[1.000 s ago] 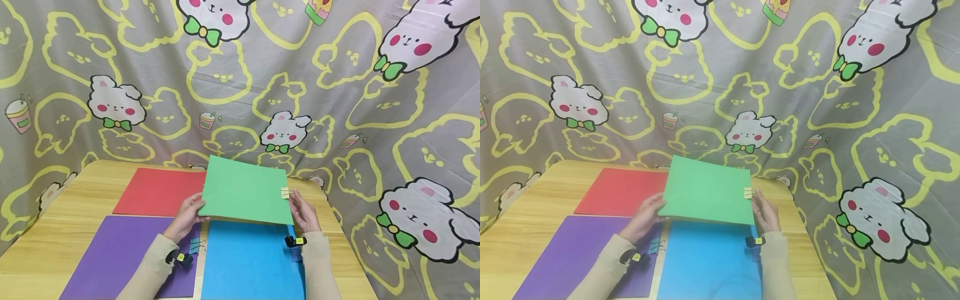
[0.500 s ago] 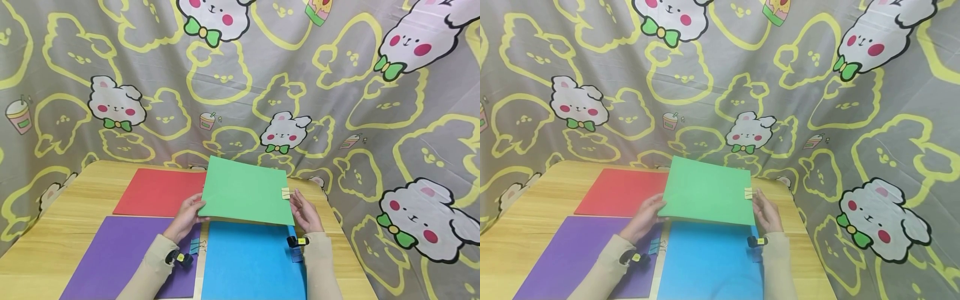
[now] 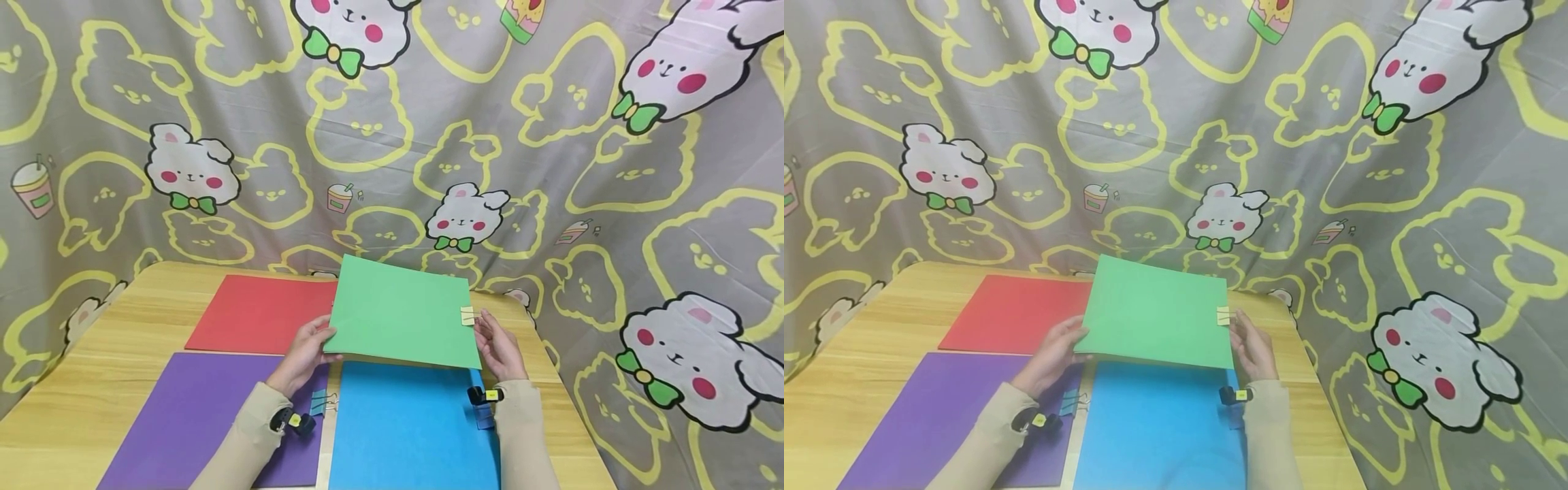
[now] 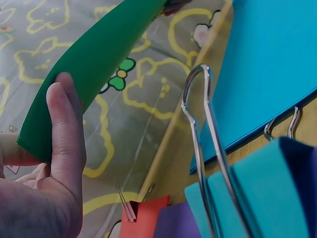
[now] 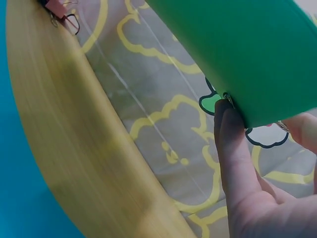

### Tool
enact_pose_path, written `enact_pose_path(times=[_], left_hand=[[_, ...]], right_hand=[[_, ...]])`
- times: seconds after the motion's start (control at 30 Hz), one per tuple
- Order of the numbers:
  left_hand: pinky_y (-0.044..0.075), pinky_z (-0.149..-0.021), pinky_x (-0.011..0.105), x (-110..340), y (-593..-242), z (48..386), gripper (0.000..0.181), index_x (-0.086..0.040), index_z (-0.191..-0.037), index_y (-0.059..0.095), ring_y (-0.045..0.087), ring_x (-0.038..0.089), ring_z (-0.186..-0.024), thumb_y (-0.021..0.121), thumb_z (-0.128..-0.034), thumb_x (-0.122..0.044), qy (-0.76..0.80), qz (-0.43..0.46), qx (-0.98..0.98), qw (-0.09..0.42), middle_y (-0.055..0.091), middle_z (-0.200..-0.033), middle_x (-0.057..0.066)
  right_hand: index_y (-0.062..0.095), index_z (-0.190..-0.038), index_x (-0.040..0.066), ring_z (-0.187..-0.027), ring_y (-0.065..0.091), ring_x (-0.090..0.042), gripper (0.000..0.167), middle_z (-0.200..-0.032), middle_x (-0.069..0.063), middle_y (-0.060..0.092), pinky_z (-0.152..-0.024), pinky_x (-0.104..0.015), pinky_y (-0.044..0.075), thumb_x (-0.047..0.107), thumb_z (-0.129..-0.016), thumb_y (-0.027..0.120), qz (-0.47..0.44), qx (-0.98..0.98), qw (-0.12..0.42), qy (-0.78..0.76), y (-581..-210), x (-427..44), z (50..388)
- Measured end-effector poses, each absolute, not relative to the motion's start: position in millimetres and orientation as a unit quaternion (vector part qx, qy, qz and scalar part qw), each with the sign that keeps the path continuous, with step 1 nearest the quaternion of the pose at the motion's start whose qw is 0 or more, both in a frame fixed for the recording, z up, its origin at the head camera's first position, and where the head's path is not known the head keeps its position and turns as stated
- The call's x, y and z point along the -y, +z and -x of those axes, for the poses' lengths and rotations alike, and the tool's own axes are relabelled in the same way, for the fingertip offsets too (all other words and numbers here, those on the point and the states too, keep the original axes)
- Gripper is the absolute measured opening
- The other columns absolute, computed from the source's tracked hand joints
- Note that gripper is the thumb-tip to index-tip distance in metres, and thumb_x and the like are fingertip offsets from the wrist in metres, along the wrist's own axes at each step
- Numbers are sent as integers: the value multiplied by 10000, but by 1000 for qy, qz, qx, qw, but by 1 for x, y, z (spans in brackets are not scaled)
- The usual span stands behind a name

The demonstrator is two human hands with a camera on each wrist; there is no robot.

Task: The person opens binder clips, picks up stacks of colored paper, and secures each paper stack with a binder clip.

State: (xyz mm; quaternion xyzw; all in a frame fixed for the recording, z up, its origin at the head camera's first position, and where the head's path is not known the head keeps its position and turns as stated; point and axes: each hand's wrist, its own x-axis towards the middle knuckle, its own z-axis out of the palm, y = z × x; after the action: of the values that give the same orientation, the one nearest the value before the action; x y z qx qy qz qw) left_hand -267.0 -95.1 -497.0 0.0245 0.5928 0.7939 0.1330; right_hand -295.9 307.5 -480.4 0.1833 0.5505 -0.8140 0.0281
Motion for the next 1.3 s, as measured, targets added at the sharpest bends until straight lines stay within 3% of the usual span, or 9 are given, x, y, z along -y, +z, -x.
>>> enact_pose_path(times=[0.17, 0.4, 0.63, 0.93, 1.3], left_hand=[[604, -698, 259, 96, -498, 268, 496, 60, -1557, 310, 706, 66, -815, 424, -1102, -102, 794, -24, -593, 132, 704, -1001, -56], [604, -699, 261, 97, -498, 268, 497, 57, -1560, 310, 705, 73, -826, 421, -1103, -105, 792, -24, -595, 134, 706, -1007, -55], [605, -701, 259, 96, -498, 269, 505, 59, -1560, 307, 702, 78, -832, 434, -1101, -109, 793, -24, -594, 135, 692, -1042, -24], [600, -690, 255, 97, -499, 269, 508, 59, -1560, 301, 695, 72, -799, 432, -1099, -109, 790, -23, -598, 135, 681, -1026, -14], [601, -685, 250, 99, -499, 270, 508, 58, -1565, 293, 700, 71, -800, 425, -1103, -108, 790, -25, -597, 136, 685, -1025, -19]], right_hand=[[526, -1310, 64, -880, 692, -23, 452, -956, 78, 688, -912, -151, 573, 385, -1020, 655, -178, -568, 26, -803, -481, -307, 295], [649, -1096, 113, -831, 706, -47, 259, -916, 60, 710, -879, -175, 594, 348, -1000, 695, -181, -562, 13, -807, -480, -306, 295], [694, -1089, 102, -829, 717, -59, 256, -919, 47, 716, -880, -191, 601, 337, -989, 712, -179, -554, 3, -813, -480, -304, 294], [746, -923, 167, -855, 729, -65, 159, -911, 39, 731, -895, -192, 597, 303, -996, 705, -185, -542, 4, -820, -480, -303, 295], [756, -941, 153, -847, 727, -77, 158, -904, 29, 737, -881, -207, 606, 287, -1001, 699, -181, -544, 8, -819, -480, -304, 294]])
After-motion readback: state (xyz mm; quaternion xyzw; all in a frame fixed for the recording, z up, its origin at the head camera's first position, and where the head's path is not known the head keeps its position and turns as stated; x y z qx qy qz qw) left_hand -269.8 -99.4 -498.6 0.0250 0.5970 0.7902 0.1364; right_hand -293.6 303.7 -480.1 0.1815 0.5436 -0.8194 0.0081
